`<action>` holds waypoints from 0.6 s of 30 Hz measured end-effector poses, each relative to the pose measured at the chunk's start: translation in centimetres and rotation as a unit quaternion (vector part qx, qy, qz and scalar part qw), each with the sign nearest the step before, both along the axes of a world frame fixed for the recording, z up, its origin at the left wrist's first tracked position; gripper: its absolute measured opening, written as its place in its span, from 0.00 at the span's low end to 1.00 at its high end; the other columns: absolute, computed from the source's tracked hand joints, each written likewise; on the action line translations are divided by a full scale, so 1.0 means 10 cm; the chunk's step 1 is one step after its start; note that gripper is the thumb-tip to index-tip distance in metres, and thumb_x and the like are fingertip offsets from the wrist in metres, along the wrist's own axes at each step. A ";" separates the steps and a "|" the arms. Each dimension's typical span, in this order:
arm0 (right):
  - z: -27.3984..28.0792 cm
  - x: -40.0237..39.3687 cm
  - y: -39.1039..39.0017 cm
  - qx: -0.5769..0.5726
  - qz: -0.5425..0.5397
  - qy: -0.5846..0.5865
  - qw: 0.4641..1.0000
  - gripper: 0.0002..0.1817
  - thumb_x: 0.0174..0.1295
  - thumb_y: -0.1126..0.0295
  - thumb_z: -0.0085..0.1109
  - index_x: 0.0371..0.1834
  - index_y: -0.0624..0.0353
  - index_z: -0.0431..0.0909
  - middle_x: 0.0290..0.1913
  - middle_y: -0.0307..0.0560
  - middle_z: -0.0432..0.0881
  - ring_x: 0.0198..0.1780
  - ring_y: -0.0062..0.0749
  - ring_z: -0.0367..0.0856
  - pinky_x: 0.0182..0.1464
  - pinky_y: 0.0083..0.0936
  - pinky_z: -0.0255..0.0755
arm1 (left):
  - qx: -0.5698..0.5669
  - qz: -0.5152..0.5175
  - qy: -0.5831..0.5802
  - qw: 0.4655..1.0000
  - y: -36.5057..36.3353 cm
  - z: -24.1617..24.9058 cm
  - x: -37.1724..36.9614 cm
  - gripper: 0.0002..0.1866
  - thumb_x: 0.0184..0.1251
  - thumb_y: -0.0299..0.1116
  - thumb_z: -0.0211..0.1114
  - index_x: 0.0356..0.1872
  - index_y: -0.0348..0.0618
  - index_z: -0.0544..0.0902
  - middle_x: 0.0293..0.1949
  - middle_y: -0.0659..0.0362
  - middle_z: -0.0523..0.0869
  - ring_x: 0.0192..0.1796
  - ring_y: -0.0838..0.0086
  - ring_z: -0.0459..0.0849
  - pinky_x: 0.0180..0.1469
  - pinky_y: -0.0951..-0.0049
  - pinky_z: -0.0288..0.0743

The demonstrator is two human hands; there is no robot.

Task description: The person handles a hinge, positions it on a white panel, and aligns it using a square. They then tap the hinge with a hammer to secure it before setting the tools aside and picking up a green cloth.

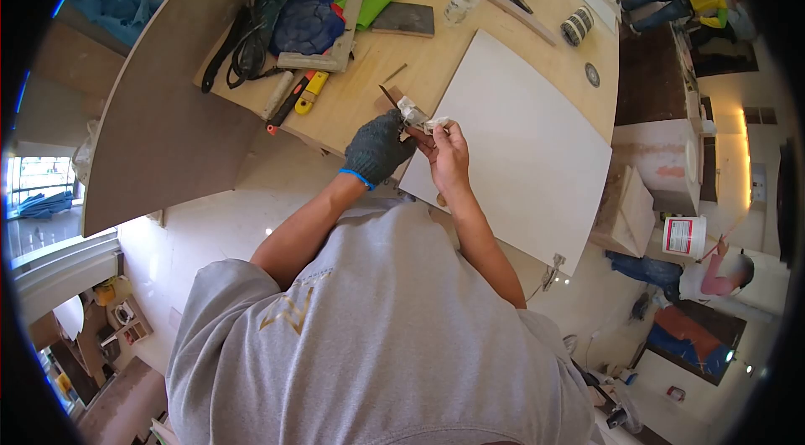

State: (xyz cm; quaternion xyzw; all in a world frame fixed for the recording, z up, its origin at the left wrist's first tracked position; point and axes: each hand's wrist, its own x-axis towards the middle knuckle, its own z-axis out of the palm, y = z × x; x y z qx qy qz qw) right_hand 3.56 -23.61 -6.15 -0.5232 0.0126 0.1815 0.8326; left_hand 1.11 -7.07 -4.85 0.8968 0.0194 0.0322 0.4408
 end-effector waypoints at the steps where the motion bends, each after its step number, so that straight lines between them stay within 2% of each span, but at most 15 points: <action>1: 0.03 -0.02 0.02 -0.027 0.003 -0.025 0.999 0.10 0.82 0.63 0.47 0.54 0.59 0.68 0.55 0.51 0.84 0.56 0.37 0.87 0.61 0.30 0.78 | 0.003 0.001 0.012 1.000 0.00 0.00 0.00 0.23 0.57 0.43 0.76 0.51 0.43 0.82 0.37 0.47 0.88 0.41 0.52 0.89 0.43 0.55 0.82; 5: 0.02 -0.07 0.03 -0.070 0.009 -0.080 0.994 0.10 0.82 0.63 0.47 0.54 0.59 0.68 0.58 0.53 0.83 0.57 0.38 0.87 0.63 0.31 0.78 | 0.015 0.007 0.045 0.999 -0.02 0.03 0.00 0.24 0.56 0.43 0.75 0.51 0.43 0.82 0.38 0.46 0.89 0.42 0.51 0.89 0.44 0.54 0.82; 8: 0.06 -0.15 0.07 -0.014 -0.021 -0.038 0.999 0.11 0.82 0.64 0.48 0.55 0.60 0.67 0.59 0.54 0.82 0.57 0.38 0.87 0.63 0.32 0.79 | 0.065 0.065 0.008 0.996 0.05 -0.26 0.02 0.23 0.56 0.43 0.75 0.50 0.42 0.83 0.38 0.45 0.89 0.42 0.51 0.89 0.45 0.54 0.82; 9: 0.11 -0.17 0.07 -0.013 -0.021 -0.038 0.999 0.11 0.82 0.65 0.48 0.55 0.61 0.68 0.58 0.54 0.83 0.55 0.37 0.88 0.62 0.31 0.80 | 0.088 0.092 -0.012 0.992 0.13 -0.38 0.04 0.23 0.56 0.44 0.75 0.50 0.42 0.83 0.39 0.45 0.89 0.42 0.51 0.89 0.46 0.54 0.82; 11: 0.21 -0.19 0.02 -0.012 -0.019 -0.036 0.999 0.10 0.81 0.66 0.48 0.55 0.61 0.68 0.57 0.55 0.84 0.52 0.36 0.88 0.59 0.30 0.82 | 0.064 0.064 0.020 0.996 0.36 -0.26 0.04 0.24 0.58 0.44 0.74 0.51 0.40 0.84 0.40 0.45 0.89 0.42 0.51 0.89 0.46 0.55 0.83; 13: 0.12 -0.13 -0.07 -0.109 -0.012 -0.040 0.993 0.11 0.81 0.69 0.48 0.59 0.62 0.70 0.53 0.54 0.85 0.48 0.33 0.88 0.53 0.27 0.82 | 0.047 0.042 0.063 0.996 0.52 -0.10 -0.02 0.24 0.59 0.44 0.74 0.51 0.38 0.83 0.40 0.45 0.90 0.40 0.53 0.89 0.44 0.56 0.83; 14: 0.07 -0.09 -0.10 -0.156 -0.006 -0.044 0.987 0.13 0.80 0.70 0.48 0.62 0.62 0.71 0.51 0.53 0.86 0.45 0.31 0.88 0.50 0.25 0.83 | 0.004 0.041 0.071 0.997 0.57 -0.13 -0.02 0.25 0.59 0.44 0.75 0.52 0.38 0.83 0.39 0.45 0.89 0.36 0.55 0.90 0.40 0.58 0.84; 18: 0.00 -0.07 -0.10 -0.221 0.015 -0.036 0.975 0.19 0.80 0.72 0.46 0.70 0.60 0.75 0.41 0.46 0.84 0.37 0.24 0.85 0.38 0.21 0.78 | -0.074 0.072 0.113 0.988 0.66 -0.25 -0.05 0.28 0.58 0.46 0.76 0.54 0.37 0.82 0.41 0.44 0.89 0.34 0.59 0.90 0.38 0.60 0.84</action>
